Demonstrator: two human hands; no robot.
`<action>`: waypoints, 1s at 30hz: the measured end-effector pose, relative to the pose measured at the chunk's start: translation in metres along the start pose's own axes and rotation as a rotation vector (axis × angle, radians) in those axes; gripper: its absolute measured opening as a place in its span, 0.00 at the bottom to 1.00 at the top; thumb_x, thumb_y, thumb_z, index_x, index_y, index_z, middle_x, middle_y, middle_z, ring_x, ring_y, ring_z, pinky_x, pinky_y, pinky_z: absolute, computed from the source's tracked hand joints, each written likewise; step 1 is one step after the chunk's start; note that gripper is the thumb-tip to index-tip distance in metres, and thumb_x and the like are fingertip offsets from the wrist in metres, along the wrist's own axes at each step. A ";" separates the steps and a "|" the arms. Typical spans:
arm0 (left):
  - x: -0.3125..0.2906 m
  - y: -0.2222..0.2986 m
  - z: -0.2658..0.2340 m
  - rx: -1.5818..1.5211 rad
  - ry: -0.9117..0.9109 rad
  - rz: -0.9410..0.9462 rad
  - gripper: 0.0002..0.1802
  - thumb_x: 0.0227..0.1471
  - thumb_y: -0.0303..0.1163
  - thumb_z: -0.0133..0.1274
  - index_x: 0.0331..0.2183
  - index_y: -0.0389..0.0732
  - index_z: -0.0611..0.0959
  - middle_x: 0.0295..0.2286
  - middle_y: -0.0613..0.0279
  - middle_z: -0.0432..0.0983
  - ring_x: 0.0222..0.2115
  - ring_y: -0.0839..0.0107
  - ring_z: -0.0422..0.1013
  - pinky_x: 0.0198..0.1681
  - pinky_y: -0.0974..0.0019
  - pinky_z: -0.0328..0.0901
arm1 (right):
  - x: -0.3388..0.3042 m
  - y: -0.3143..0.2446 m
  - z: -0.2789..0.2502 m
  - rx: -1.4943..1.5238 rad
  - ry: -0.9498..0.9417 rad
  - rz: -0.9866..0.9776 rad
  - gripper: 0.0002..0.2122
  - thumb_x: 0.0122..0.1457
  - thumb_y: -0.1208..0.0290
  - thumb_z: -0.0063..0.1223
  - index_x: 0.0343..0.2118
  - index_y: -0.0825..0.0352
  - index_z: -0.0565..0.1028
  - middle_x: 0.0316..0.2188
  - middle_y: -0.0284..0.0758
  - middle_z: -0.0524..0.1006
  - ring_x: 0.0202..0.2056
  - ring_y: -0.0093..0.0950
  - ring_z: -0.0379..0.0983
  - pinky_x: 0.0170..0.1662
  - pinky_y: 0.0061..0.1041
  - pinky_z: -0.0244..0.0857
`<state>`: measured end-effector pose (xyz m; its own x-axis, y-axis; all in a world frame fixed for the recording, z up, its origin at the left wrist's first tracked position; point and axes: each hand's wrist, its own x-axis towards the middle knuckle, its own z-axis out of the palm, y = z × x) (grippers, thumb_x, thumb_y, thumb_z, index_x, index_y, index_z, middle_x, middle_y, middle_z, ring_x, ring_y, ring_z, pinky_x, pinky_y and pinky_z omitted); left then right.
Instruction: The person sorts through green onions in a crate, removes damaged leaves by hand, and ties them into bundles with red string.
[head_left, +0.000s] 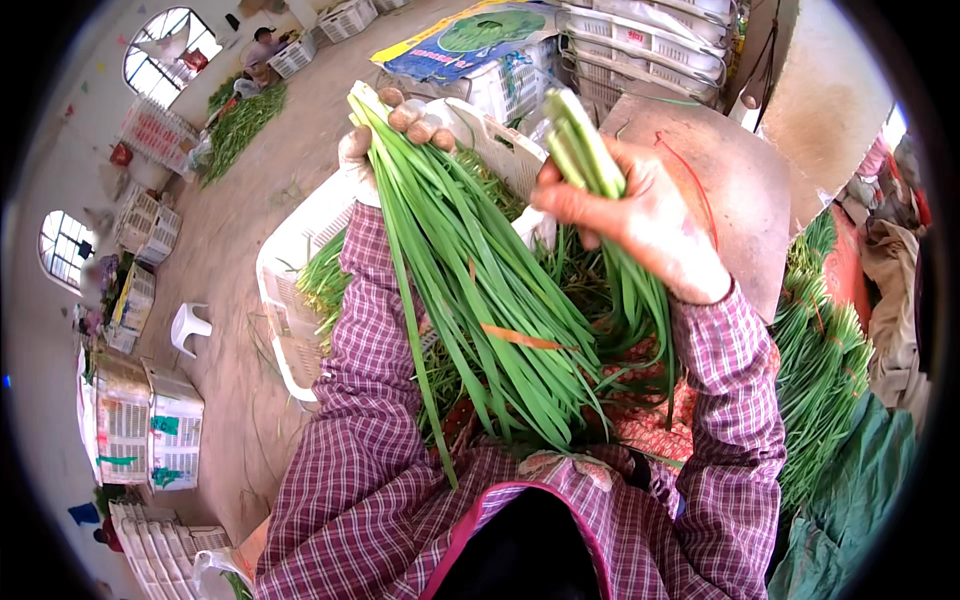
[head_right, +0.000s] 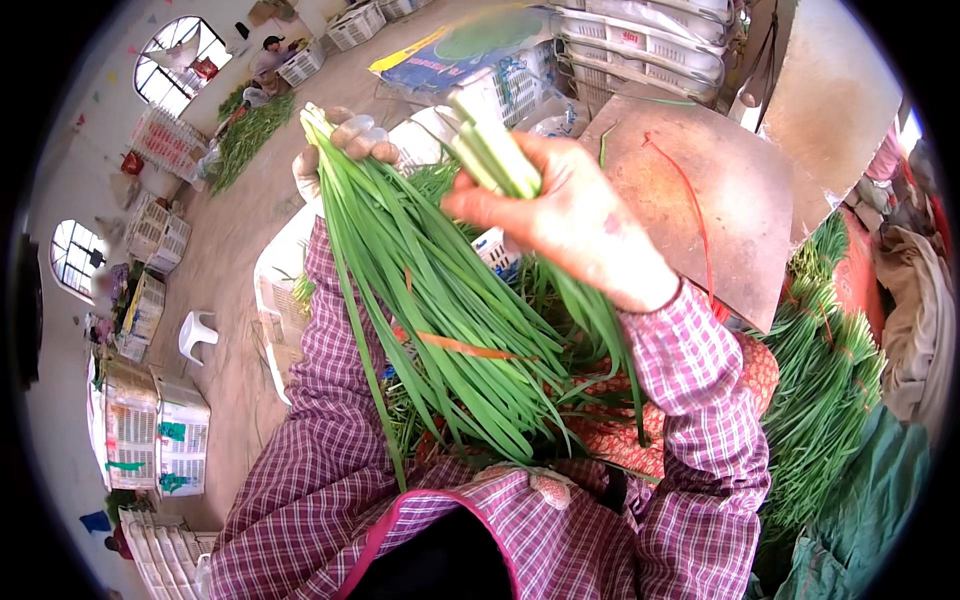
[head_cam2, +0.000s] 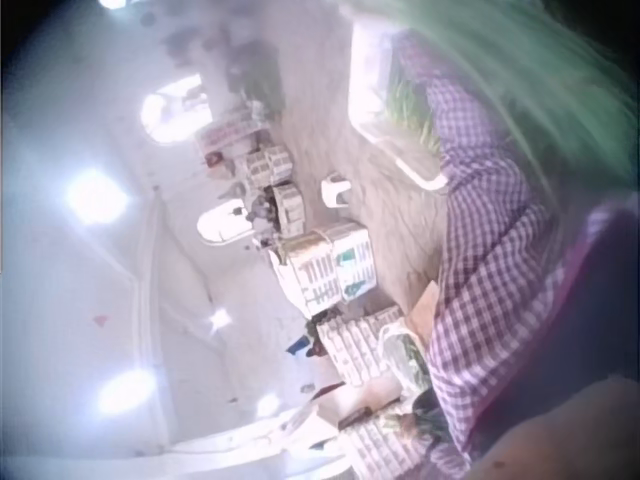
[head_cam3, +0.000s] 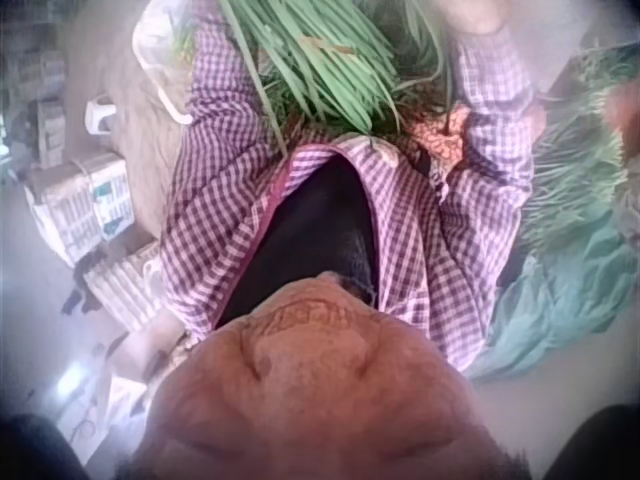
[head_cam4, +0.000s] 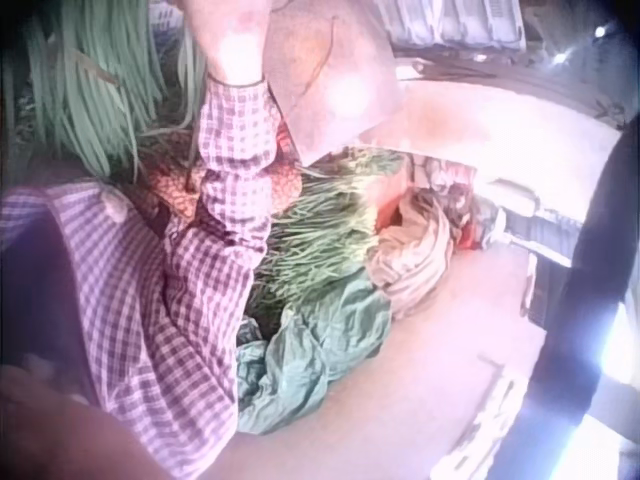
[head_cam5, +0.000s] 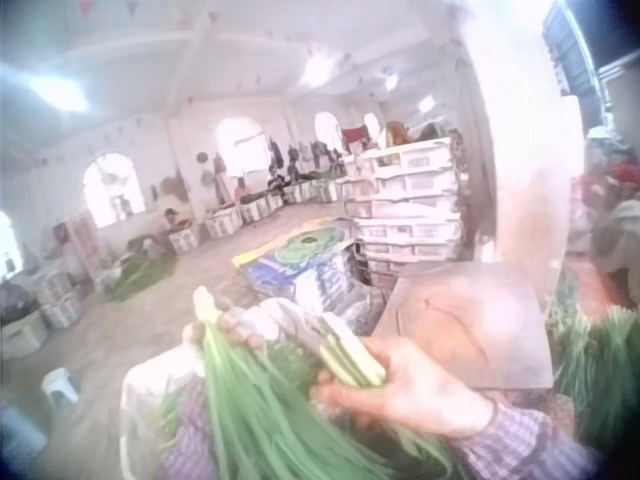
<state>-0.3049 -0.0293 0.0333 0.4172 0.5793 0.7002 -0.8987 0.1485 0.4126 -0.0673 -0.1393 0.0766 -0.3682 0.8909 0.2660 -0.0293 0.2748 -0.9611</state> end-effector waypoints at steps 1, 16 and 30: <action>0.000 0.004 -0.001 0.004 0.017 -0.005 0.22 0.46 0.36 0.52 0.44 0.39 0.72 0.30 0.67 0.69 0.33 0.70 0.67 0.46 0.60 0.62 | -0.004 0.000 0.007 0.014 -0.011 0.002 0.10 0.49 0.68 0.61 0.33 0.67 0.76 0.23 0.25 0.74 0.21 0.10 0.65 0.23 0.12 0.61; 0.011 0.091 -0.010 0.106 0.049 0.102 0.17 0.47 0.36 0.51 0.40 0.40 0.74 0.29 0.63 0.71 0.33 0.66 0.68 0.46 0.54 0.61 | 0.014 0.047 0.056 -0.573 -0.075 -0.293 0.12 0.43 0.68 0.59 0.30 0.68 0.74 0.24 0.44 0.75 0.29 0.43 0.73 0.34 0.36 0.66; -0.013 0.179 -0.001 0.382 0.291 0.318 0.17 0.38 0.30 0.56 0.34 0.39 0.73 0.24 0.63 0.68 0.27 0.65 0.68 0.41 0.52 0.63 | -0.003 0.003 -0.007 -0.284 -0.099 0.106 0.10 0.48 0.71 0.57 0.31 0.72 0.76 0.19 0.35 0.76 0.19 0.20 0.71 0.23 0.21 0.65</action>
<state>-0.4715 -0.0097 0.0978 0.0316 0.7525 0.6578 -0.8388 -0.3379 0.4268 -0.0599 -0.1390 0.0733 -0.4440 0.8845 0.1431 0.2695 0.2841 -0.9201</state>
